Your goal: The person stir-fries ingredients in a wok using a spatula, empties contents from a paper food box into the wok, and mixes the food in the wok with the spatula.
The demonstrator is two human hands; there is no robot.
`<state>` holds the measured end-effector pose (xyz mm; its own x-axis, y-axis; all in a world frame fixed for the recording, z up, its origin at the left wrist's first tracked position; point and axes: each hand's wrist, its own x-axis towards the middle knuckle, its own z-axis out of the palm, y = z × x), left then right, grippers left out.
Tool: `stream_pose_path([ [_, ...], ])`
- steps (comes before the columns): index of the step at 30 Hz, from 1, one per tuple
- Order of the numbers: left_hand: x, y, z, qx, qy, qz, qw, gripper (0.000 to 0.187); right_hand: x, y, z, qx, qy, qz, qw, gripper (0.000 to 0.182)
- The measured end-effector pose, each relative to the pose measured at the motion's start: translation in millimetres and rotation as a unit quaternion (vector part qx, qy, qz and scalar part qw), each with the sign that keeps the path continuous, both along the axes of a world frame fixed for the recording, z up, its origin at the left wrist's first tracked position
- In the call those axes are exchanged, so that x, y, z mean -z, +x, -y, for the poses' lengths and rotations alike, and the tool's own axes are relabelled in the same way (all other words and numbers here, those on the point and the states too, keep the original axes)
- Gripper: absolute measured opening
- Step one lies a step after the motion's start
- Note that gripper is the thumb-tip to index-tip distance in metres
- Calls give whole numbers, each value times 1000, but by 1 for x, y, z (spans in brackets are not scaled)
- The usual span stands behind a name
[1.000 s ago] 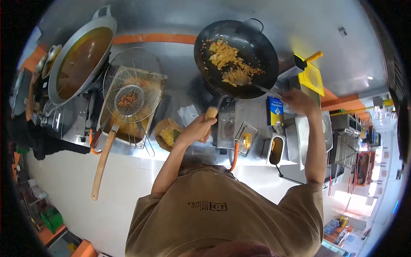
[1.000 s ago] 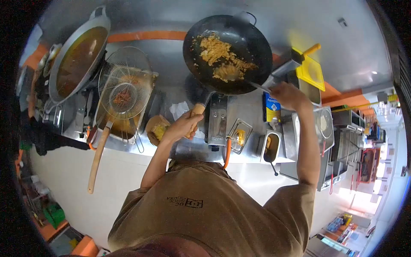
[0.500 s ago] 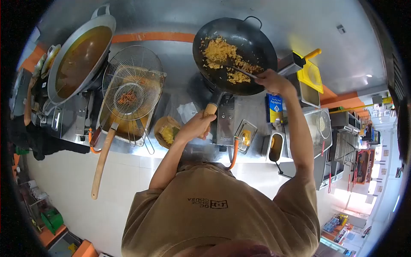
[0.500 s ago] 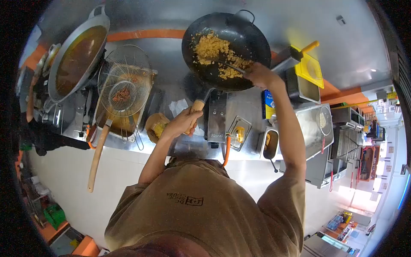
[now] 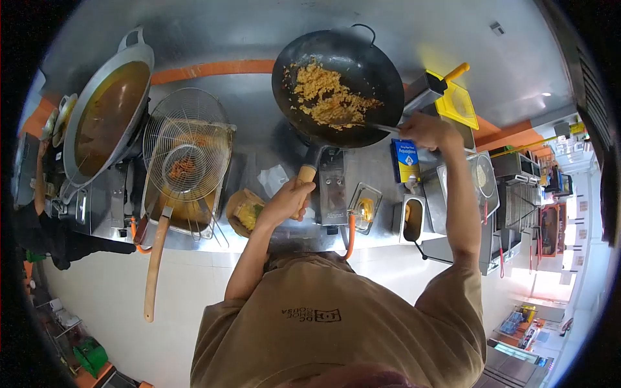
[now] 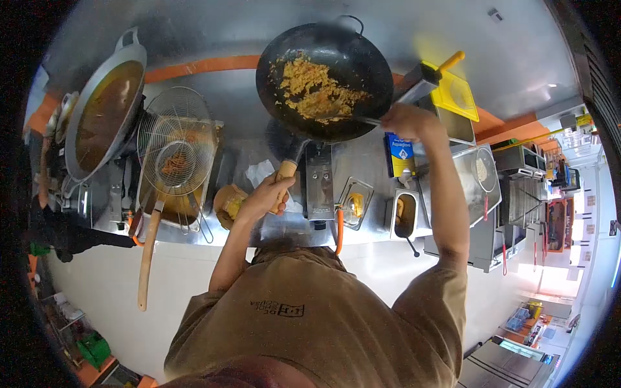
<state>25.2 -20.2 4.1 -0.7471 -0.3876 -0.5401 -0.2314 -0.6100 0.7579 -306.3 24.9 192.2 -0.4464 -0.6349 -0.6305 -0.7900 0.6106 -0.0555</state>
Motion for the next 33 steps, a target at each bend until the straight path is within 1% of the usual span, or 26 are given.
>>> stream_pose_path([
  [1, 1, 0, 0, 0, 20, -9, 1000, 27, 31, -14, 0, -90, -64, 11, 994, 28],
  [2, 3, 1, -2, 3, 39, -17, 999, 26, 56, -24, -3, -176, -128, 22, 976, 26],
  [3, 8, -2, -4, 8, 37, -18, 999, 26, 68, -28, -4, -170, -130, 19, 977, 26],
  [4, 17, -3, -9, -19, 73, -50, 996, 26, 77, -26, -3, -213, -207, -55, 953, 26],
  [5, 24, -5, -10, -47, 110, -83, 989, 27, 81, -29, -2, -255, -281, -129, 916, 27],
  [6, 27, -6, -11, -45, 109, -84, 989, 27, 63, -33, -4, -254, -281, -131, 916, 27],
  [8, 31, -3, -11, -52, 153, -120, 980, 29, -4, -40, -10, -163, -145, -158, 963, 29],
  [9, 26, -4, -10, -56, 153, -121, 979, 29, -32, -47, -13, -183, -67, -191, 962, 27],
  [10, 16, -4, -9, -43, 139, -94, 985, 29, -49, -57, -14, -202, 12, -223, 953, 25],
  [11, 11, -5, -8, -29, 124, -67, 990, 29, -45, -71, -10, -207, 11, -224, 952, 25],
  [13, 11, -6, -7, -24, 102, -49, 993, 31, -10, -101, 3, -202, 66, -288, 934, 24],
  [14, 11, -5, -6, -14, 82, -30, 996, 32, 20, -110, 11, -202, 64, -287, 934, 24],
  [15, 10, -4, -5, -14, 80, -31, 996, 32, 54, -118, 22, -241, -36, -237, 941, 25],
  [16, 8, -3, -1, -10, 71, -19, 997, 31, 68, -120, 30, -278, -137, -184, 933, 28],
  [17, 6, -1, 0, -6, 64, -6, 998, 29, 67, -108, 31, -281, -138, -186, 931, 28],
  [19, 1, 4, 3, -6, 49, -3, 999, 30, 53, -75, 38, -204, -212, -259, 920, 32],
  [20, -1, 6, 6, -5, 39, 2, 999, 31, 37, -79, 45, -213, -218, -260, 916, 32],
  [22, -2, 9, 10, -8, 31, 9, 999, 33, 4, -97, 46, -279, -221, -241, 903, 31],
  [24, -3, 13, 13, -10, 21, 17, 1000, 34, -36, -96, 49, -273, -234, -257, 897, 27],
  [25, -4, 12, 13, -3, 14, 22, 1000, 35, -34, -108, 55, -281, -237, -254, 894, 27],
  [27, -5, 14, 16, -3, 6, 27, 1000, 36, -17, -138, 78, -289, -197, -344, 871, 24],
  [28, -6, 15, 17, 4, -3, 26, 1000, 38, 7, -154, 94, -294, -199, -342, 870, 24],
  [29, -6, 15, 15, 12, -11, 25, 1000, 41, 38, -171, 111, -280, -196, -252, 906, 22],
  [30, -5, 15, 14, 6, -11, 23, 1000, 41, 44, -165, 120, -263, -192, -159, 932, 22],
  [31, -4, 16, 18, 15, -15, 26, 999, 41, 42, -163, 126, -268, -197, -161, 929, 22],
  [33, -8, 17, 20, 17, -17, 27, 999, 41, 37, -153, 133, -401, -303, -144, 852, 19],
])
